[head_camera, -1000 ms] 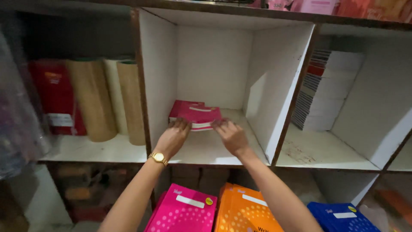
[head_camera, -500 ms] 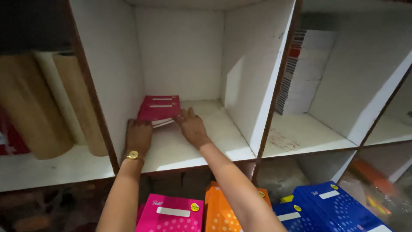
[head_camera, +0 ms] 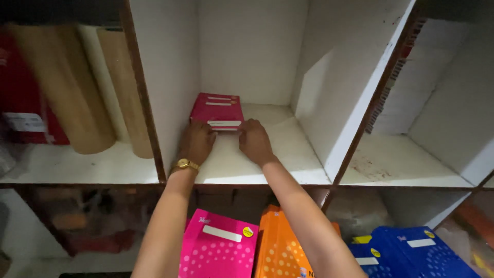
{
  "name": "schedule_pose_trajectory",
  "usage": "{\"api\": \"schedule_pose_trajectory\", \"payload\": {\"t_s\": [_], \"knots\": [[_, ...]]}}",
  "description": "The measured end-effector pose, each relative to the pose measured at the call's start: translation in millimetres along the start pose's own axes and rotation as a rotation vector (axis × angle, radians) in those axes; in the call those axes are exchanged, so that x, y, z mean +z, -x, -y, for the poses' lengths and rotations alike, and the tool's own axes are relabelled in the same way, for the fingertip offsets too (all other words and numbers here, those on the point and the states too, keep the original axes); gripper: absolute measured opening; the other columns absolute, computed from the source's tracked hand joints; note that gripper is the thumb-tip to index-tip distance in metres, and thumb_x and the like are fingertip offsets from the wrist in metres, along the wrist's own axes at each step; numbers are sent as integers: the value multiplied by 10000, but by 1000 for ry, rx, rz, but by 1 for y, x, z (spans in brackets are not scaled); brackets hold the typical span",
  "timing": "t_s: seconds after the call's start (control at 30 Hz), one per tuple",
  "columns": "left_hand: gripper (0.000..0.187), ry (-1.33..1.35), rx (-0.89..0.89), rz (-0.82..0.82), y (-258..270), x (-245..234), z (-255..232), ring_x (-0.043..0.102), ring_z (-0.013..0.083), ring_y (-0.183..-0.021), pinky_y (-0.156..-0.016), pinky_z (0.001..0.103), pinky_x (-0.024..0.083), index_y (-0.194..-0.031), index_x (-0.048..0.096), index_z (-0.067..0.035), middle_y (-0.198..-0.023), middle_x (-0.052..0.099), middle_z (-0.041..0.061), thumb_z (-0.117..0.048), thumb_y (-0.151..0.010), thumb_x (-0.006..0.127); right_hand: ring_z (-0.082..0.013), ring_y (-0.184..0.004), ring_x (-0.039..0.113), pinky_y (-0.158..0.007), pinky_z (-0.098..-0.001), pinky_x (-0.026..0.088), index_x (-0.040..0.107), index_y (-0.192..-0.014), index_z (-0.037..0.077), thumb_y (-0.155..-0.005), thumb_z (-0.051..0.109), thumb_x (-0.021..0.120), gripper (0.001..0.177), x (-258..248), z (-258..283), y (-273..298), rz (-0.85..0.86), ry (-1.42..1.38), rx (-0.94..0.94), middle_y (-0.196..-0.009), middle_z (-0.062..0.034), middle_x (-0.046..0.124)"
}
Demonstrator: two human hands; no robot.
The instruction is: The person stacks pink and orange writing notebooks onto a white shelf. They pick up the notebooks from a pile on their lap and place them one by one into neat stacks on the shelf.
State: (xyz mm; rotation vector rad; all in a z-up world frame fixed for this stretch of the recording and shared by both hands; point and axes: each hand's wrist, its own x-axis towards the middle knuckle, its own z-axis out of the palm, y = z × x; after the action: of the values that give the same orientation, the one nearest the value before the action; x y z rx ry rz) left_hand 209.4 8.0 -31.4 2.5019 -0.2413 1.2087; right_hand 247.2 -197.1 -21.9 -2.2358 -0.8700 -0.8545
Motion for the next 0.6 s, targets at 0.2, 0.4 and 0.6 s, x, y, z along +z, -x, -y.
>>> {"api": "schedule_pose_trajectory", "payload": {"t_s": [0.2, 0.4, 0.6], "knots": [[264, -76, -73, 29, -1, 17, 9, 612, 424, -1067, -957, 533, 483, -1045, 749, -16, -1120, 697, 217, -244, -948, 659, -362, -1169, 574, -1022, -443, 462, 712, -1123, -17, -823, -31, 586, 325, 5, -8, 0, 6, 35, -136, -1204, -191, 673], [541, -151, -36, -48, 2, 49, 39, 514, 441, -1263, -1070, 540, 397, -1300, 590, 56, -1339, 591, 269, -320, -914, 645, -402, -1286, 502, -1018, -503, 411, 597, -1321, -13, -852, 8, 604, 469, 8, -8, 0, 133, 52, -89, -1322, -250, 582], [563, -96, -234, 131, 3, 25, 15, 481, 428, -1329, -1128, 519, 366, -1406, 541, 34, -1445, 535, 270, -353, -997, 556, -395, -1321, 492, -1079, -493, 399, 542, -1358, 15, -866, 36, 581, 494, 10, -13, -3, 134, 66, -20, -1369, -221, 582]]}}
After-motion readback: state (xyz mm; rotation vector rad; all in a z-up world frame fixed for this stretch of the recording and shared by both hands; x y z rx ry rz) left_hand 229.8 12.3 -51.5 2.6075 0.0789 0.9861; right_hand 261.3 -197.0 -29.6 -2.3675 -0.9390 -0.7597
